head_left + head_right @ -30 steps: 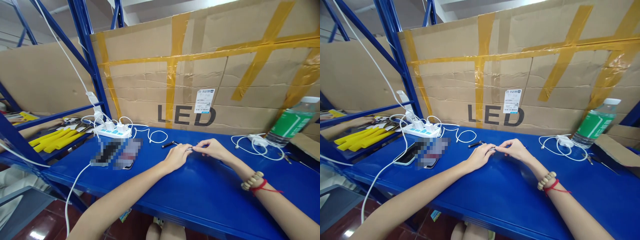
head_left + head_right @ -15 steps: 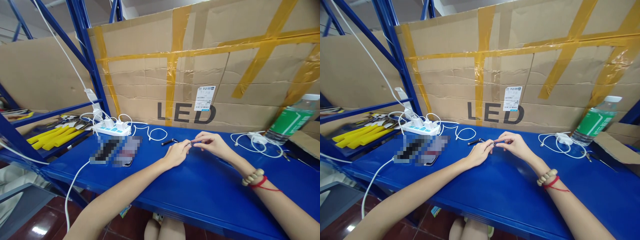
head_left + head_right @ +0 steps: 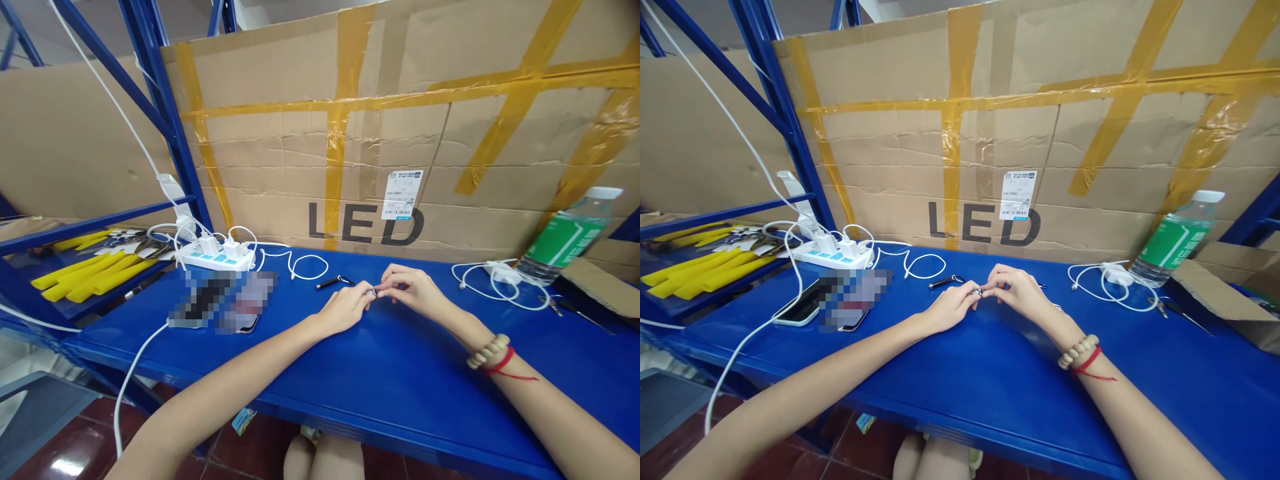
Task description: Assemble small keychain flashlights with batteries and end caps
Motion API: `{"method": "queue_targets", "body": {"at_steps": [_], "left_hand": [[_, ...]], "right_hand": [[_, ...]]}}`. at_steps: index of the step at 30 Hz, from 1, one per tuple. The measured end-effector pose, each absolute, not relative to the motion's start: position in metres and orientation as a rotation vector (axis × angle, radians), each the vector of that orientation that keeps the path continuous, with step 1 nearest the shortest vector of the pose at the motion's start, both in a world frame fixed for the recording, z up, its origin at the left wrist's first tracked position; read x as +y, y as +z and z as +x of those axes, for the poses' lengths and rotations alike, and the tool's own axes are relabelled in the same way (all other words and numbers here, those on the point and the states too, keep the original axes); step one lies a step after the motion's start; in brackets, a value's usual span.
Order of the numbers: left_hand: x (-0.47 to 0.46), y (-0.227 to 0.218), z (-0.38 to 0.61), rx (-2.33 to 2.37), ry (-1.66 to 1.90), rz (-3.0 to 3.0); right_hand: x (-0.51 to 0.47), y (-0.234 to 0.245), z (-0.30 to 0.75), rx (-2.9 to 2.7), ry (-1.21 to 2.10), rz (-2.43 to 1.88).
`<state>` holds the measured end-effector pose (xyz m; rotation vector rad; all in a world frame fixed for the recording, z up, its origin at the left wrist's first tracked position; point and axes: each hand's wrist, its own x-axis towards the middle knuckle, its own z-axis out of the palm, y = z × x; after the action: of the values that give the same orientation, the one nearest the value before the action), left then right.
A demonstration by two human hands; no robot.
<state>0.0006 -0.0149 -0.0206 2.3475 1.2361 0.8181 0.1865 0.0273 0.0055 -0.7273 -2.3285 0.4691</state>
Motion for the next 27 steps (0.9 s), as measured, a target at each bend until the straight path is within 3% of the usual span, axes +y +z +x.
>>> {"method": "queue_targets", "body": {"at_steps": [15,27], "left_hand": [[-0.014,-0.024,0.001,1.219,0.884,2.349],[-0.012,-0.023,0.002,1.236,0.971,2.323]], "right_hand": [[0.019,0.009,0.182,-2.342,0.200,-0.956],[0.023,0.001,0.173,-2.142,0.591,-1.001]]}}
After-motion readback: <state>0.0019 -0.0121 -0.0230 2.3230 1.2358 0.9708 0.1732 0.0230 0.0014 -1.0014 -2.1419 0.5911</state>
